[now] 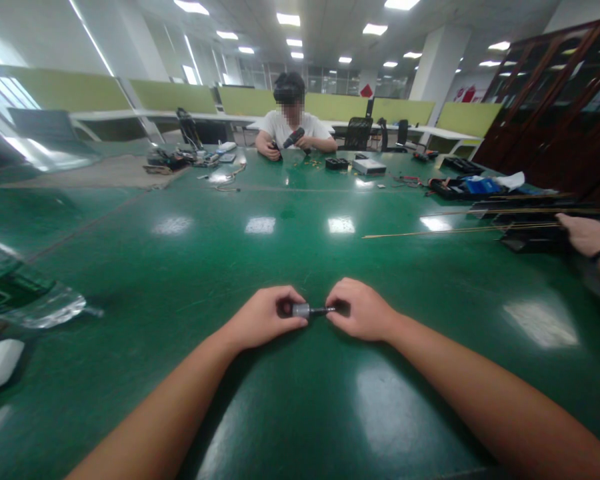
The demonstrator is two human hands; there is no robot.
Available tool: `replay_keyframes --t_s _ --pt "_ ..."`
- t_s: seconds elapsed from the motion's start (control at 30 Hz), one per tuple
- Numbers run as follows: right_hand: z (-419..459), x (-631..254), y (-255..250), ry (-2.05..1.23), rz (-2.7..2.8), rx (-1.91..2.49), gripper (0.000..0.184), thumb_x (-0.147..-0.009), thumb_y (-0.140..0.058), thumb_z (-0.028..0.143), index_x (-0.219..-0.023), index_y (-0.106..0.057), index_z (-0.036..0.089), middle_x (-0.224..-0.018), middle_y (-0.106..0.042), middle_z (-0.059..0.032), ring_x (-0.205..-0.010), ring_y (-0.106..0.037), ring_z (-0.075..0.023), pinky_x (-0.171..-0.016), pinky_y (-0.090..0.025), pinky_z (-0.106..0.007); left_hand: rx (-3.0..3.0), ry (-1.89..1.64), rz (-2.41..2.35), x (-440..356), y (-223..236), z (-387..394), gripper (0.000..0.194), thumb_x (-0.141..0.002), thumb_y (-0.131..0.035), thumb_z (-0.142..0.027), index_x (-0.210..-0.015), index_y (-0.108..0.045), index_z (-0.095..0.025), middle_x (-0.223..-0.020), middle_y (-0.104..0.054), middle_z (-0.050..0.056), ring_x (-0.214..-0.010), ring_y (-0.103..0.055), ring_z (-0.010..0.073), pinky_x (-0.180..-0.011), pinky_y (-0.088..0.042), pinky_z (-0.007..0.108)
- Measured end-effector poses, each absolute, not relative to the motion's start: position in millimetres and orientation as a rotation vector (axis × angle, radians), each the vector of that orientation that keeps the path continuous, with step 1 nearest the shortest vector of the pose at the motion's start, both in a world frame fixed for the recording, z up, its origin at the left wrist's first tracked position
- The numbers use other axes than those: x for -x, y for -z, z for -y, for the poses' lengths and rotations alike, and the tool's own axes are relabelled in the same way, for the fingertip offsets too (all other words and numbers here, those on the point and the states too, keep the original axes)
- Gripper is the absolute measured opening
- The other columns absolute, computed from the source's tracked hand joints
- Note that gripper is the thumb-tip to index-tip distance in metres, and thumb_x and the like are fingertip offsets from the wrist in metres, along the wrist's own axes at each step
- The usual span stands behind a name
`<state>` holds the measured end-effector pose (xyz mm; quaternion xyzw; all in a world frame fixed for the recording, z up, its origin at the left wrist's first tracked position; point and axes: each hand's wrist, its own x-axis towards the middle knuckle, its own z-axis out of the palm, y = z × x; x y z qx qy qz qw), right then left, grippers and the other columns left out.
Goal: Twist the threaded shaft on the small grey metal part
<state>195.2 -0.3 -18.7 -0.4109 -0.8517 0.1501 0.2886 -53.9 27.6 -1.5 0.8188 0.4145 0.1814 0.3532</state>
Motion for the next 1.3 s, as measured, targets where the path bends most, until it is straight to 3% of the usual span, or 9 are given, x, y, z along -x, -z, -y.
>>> replay_keyframes --t_s 1.3 --pt "0.3 -201.7 16.7 -0.394 2.281 1.115 0.008 -0.079 -0.069 0.016 -0.086 -0.068 0.019 -0.086 -0.069 -0.0041 -0.084 -0.060 -0.0190 -0.080 -0.048 -0.033 -2.095 -0.462 -1.086 53.0 0.1 -27.2 0.031 -0.076 -0.076 -0.039 -0.097 -0.071 -0.017 -0.081 -0.069 0.003 -0.074 -0.064 0.0186 -0.068 -0.051 0.027"
